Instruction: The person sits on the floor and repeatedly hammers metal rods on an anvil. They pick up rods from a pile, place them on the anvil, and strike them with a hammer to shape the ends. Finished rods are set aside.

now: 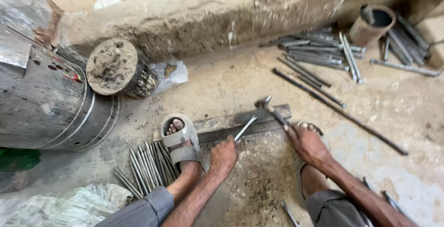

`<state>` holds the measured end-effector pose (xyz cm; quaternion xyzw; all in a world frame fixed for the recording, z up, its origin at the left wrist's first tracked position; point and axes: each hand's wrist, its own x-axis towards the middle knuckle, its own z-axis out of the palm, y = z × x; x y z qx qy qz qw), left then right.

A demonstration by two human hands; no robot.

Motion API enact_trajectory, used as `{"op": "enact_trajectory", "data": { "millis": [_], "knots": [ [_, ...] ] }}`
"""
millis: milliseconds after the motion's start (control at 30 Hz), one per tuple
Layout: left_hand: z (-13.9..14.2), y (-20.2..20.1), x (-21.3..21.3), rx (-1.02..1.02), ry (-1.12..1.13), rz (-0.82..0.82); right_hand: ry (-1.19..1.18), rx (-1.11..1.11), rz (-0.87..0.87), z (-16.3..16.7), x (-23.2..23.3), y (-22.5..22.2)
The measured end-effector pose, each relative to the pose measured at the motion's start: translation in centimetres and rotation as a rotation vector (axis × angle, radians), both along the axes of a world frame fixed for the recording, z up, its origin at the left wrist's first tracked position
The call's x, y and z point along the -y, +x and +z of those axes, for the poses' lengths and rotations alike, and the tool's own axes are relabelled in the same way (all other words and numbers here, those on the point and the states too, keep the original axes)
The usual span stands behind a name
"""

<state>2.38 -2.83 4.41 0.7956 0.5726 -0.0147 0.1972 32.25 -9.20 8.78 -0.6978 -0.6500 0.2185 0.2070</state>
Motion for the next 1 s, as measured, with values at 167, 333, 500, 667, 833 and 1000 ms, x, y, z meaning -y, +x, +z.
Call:
{"op": "enact_trajectory", "data": {
  "millis": [167, 333, 500, 667, 833, 1000],
  "knots": [
    [-0.4, 0.3, 0.4, -0.017, -0.108, 0.053, -0.201, -0.289, -0.231, 0.6, 0.7, -1.1],
    [0.6, 0.6, 0.1, 0.041, -0.066, 0.048, -0.484, -0.065, -0.109, -2.8, 0.4, -1.5],
    [1.4, 1.2, -0.1, 0.010, -0.065, 0.051, -0.010, 0.047, -0.110, -3.2, 0.9, 0.2],
    [1.3, 2.1, -0.4, 0.022, -0.215, 0.078, -0.261, -0.229, -0.263, -0.9, 0.1, -0.3],
    [0.4, 2.3, -0.9, 0.024, -0.030, 0.020, -0.073, 0.081, 0.016, 0.5, -0.9, -0.2],
    [-1.3, 2.0, -0.4, 0.021, -0.041, 0.043, -0.232, -0.143, -0.157, -0.2, -0.4, -1.2]
  ]
}}
